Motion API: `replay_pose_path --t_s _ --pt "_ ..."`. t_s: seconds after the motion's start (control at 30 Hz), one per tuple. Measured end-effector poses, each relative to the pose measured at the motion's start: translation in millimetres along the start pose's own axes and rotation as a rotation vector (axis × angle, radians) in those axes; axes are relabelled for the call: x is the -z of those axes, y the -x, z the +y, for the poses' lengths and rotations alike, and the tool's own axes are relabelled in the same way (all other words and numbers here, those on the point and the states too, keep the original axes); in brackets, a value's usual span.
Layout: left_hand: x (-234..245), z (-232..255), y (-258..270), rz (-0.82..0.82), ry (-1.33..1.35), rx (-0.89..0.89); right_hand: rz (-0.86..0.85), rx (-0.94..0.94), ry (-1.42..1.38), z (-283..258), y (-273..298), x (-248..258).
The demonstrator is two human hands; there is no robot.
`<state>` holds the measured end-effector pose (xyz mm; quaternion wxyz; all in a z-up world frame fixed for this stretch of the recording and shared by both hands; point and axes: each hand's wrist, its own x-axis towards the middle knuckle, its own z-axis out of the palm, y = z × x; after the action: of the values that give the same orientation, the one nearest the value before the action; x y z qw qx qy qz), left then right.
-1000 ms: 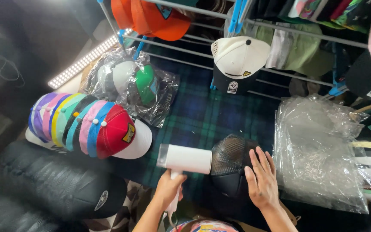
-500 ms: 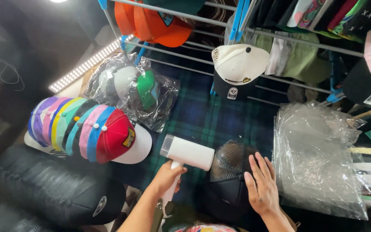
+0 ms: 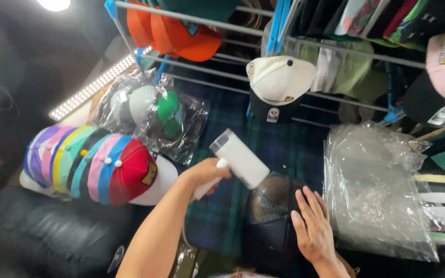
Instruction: Brushing and steaming a mesh hat to clean or reshape it
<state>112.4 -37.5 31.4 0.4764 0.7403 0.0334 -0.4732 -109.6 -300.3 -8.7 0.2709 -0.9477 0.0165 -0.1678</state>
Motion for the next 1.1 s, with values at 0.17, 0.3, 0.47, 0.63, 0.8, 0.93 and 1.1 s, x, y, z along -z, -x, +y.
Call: replay_pose_path --t_s 0.17,0.3,0.47,0.63,0.8,0.93,1.1 --pt "-4.4 40.0 95.2 0.081 -0.381 0.013 0.003 -0.003 0.026 4.5 1.6 -5.5" --pt "-29.7 67.9 101.7 0.196 -0.738 -0.121 0.002 0.025 0.043 10.2 -0.6 -7.0" --pt "-55.4 112.4 95.4 0.181 -0.824 -0.157 -0.125 -0.11 -0.005 13.5 -3.3 -2.2" --pt "-61.8 83.8 117.9 0.178 -0.883 -0.268 -0.096 -0.171 -0.09 14.3 -0.5 -9.4" --pt "-63.6 13.2 112.5 0.37 -0.979 -0.329 0.009 -0.003 -0.136 7.9 -3.3 -9.6" --pt "-84.3 30.8 99.3 0.391 -0.957 -0.391 0.008 0.008 -0.099 15.8 -3.4 -15.7" --pt "-108.5 45.2 86.6 0.466 -0.968 -0.697 -0.101 -0.23 -0.09 32.2 4.5 -28.0"
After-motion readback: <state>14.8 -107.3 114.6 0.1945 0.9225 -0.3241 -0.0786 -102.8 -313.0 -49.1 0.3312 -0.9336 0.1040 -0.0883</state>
